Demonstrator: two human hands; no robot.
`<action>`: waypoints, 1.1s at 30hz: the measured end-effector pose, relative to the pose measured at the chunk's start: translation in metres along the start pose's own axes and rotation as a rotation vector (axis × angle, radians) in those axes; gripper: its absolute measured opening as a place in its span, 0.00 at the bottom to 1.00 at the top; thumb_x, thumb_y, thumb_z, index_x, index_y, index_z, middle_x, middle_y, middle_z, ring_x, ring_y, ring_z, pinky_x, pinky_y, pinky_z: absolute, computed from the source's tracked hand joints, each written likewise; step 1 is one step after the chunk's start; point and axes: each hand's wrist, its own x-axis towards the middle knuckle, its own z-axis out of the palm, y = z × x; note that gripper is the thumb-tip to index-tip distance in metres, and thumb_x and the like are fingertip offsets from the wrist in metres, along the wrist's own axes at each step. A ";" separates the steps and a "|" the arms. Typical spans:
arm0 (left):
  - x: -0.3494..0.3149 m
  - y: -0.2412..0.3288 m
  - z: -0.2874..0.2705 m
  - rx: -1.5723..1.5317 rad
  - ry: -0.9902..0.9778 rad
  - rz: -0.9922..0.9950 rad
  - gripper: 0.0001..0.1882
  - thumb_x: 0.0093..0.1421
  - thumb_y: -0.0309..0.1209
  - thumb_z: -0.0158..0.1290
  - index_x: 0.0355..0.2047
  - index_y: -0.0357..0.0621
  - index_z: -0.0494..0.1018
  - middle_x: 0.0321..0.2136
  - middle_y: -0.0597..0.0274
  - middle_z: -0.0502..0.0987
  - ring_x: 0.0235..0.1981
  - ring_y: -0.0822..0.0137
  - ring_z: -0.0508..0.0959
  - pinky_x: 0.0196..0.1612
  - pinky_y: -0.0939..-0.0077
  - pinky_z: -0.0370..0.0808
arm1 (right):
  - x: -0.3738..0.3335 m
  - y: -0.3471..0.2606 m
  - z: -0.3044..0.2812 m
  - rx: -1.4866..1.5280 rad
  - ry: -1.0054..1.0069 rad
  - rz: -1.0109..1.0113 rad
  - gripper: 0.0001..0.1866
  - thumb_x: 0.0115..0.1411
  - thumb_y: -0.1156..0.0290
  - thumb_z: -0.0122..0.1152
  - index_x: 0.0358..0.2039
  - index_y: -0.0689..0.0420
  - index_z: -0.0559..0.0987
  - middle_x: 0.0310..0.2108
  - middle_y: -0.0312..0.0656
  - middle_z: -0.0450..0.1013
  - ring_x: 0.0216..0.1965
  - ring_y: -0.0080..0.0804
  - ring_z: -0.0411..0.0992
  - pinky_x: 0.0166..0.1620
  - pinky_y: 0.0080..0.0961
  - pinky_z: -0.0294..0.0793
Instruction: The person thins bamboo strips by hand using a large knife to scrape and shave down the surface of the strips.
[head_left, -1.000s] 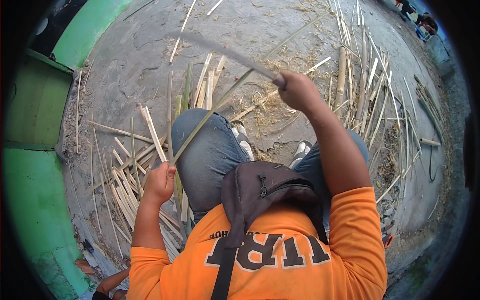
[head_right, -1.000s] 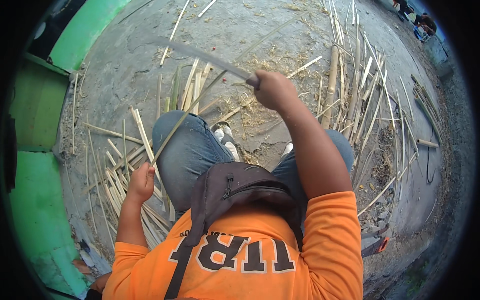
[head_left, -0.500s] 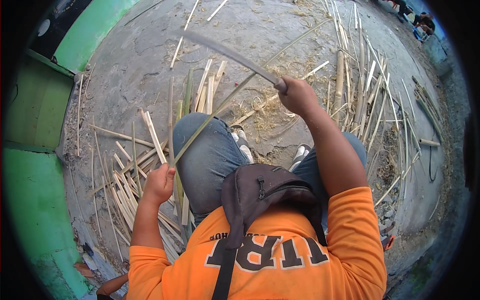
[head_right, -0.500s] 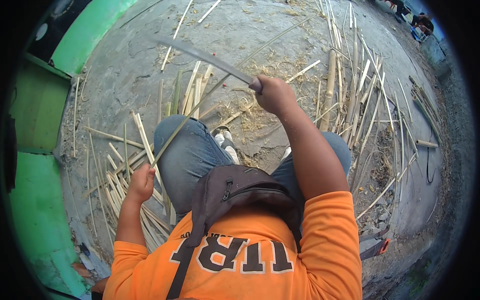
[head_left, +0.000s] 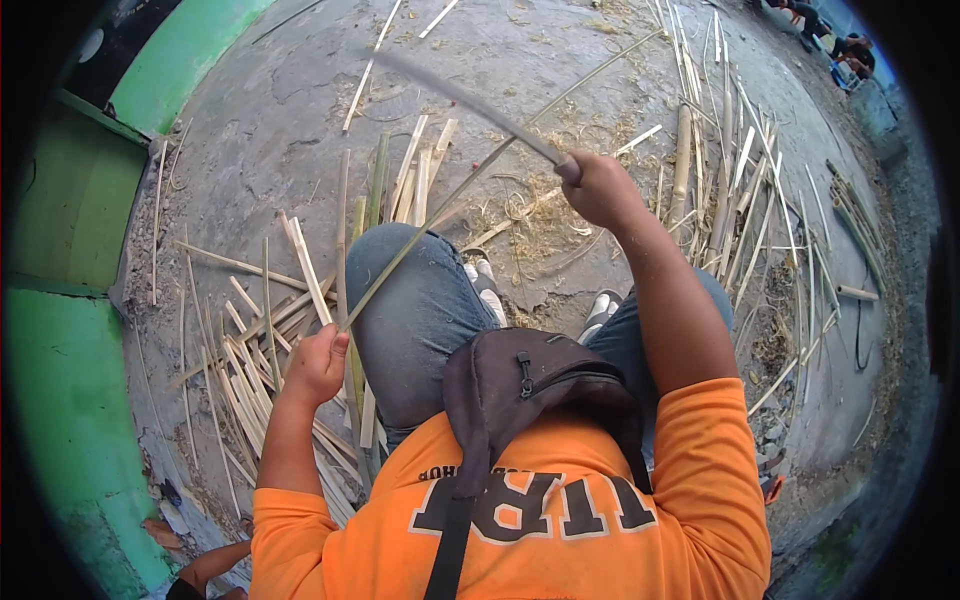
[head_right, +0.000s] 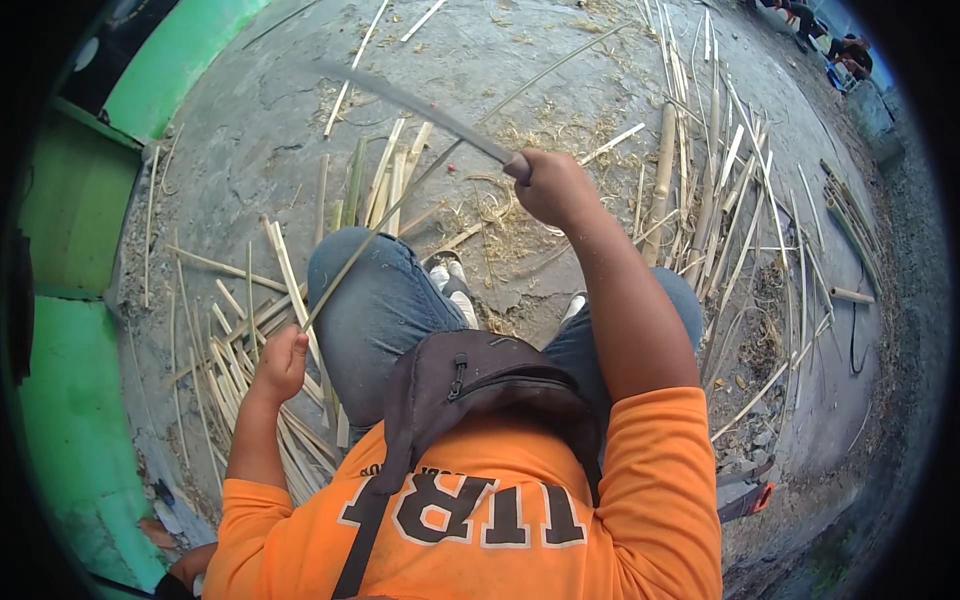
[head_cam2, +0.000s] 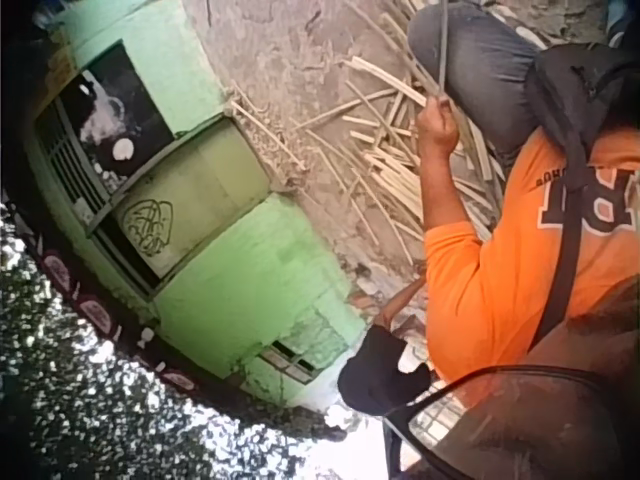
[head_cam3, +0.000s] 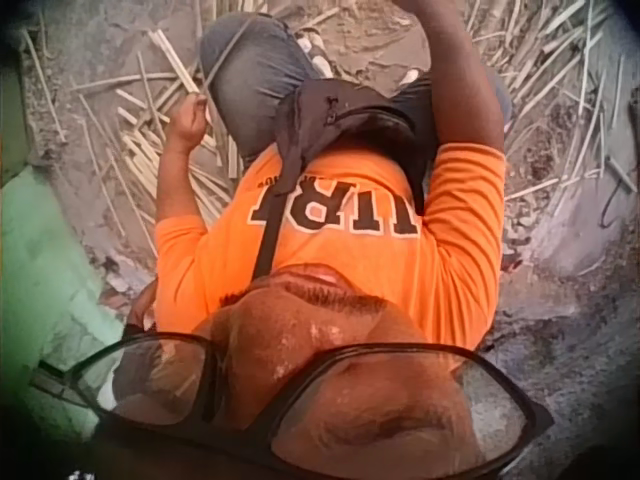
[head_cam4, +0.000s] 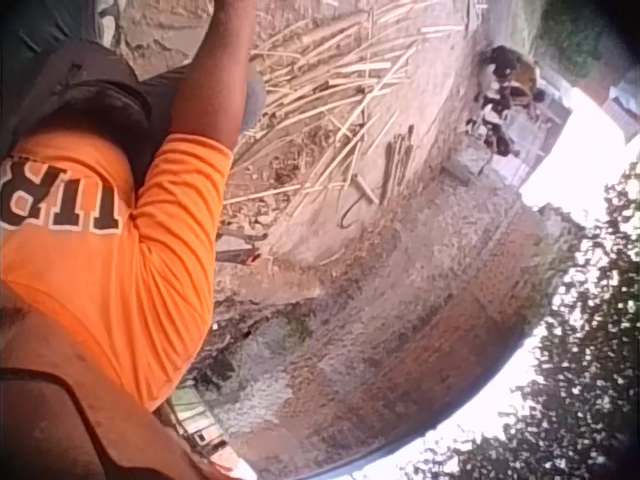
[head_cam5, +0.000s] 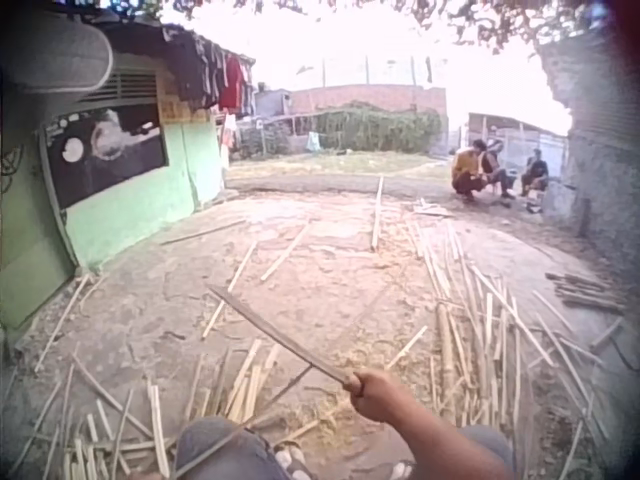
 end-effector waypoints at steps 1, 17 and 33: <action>-0.001 0.000 0.001 0.002 -0.002 -0.006 0.24 0.76 0.47 0.43 0.32 0.37 0.68 0.23 0.35 0.74 0.31 0.28 0.75 0.30 0.42 0.68 | 0.004 -0.001 0.000 0.029 -0.008 0.041 0.09 0.66 0.63 0.61 0.39 0.52 0.84 0.34 0.51 0.82 0.35 0.53 0.80 0.40 0.46 0.78; -0.001 0.010 -0.009 -0.011 -0.043 -0.038 0.24 0.76 0.46 0.44 0.32 0.35 0.67 0.23 0.35 0.73 0.30 0.28 0.73 0.31 0.45 0.68 | 0.003 0.011 -0.001 -0.026 0.004 0.108 0.10 0.66 0.60 0.60 0.41 0.48 0.84 0.34 0.51 0.81 0.39 0.53 0.81 0.46 0.48 0.80; -0.003 -0.001 -0.004 0.072 0.007 -0.019 0.23 0.75 0.46 0.45 0.33 0.36 0.68 0.24 0.34 0.75 0.32 0.28 0.75 0.32 0.41 0.69 | -0.009 -0.012 0.009 -0.252 -0.107 -0.063 0.10 0.61 0.64 0.61 0.41 0.45 0.86 0.34 0.48 0.82 0.38 0.51 0.81 0.42 0.45 0.80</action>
